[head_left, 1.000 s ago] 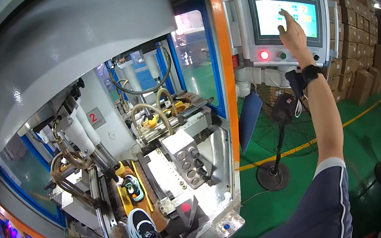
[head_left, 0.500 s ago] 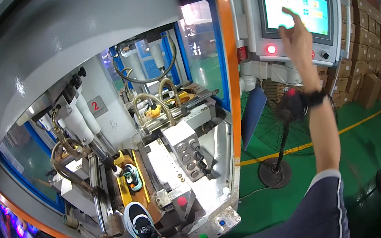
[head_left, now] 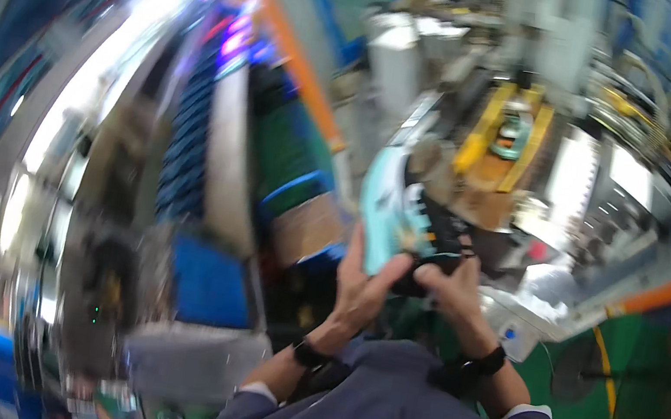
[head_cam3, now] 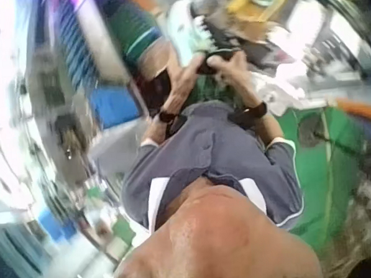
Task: The recorder takes shoes from a conveyor, places them into a machine for processing, and then places them on a separate outgoing track.
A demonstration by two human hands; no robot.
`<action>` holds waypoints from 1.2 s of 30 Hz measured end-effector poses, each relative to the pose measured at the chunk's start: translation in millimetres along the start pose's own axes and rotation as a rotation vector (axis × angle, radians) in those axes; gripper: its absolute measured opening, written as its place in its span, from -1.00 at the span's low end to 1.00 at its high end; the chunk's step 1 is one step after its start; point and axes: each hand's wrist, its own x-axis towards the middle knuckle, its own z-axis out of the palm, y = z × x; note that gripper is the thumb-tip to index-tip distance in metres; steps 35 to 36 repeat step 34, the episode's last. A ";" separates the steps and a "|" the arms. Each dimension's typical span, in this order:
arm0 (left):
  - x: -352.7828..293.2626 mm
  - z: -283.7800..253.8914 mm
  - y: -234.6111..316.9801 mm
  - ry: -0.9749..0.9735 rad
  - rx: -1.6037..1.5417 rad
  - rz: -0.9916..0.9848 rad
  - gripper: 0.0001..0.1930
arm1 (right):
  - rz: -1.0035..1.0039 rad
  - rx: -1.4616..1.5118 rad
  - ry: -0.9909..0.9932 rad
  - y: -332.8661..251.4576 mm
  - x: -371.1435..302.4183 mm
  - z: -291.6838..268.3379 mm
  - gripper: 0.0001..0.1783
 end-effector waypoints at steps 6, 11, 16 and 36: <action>-54.5 -81.4 8.8 0.119 0.061 0.052 -0.17 | -0.038 0.190 -0.247 14.5 11.4 85.3 -0.22; -91.2 -169.6 27.6 0.192 0.029 0.043 -0.33 | -0.097 0.039 -0.359 37.6 9.0 156.7 -0.28; -121.6 -232.9 1.8 0.387 -0.044 -0.087 -0.55 | -0.080 0.017 -0.567 55.5 -17.9 241.2 -0.28; -135.5 -239.0 -66.0 0.199 -0.798 -0.342 -0.31 | -0.181 -1.599 -0.258 272.5 28.8 -3.8 -0.59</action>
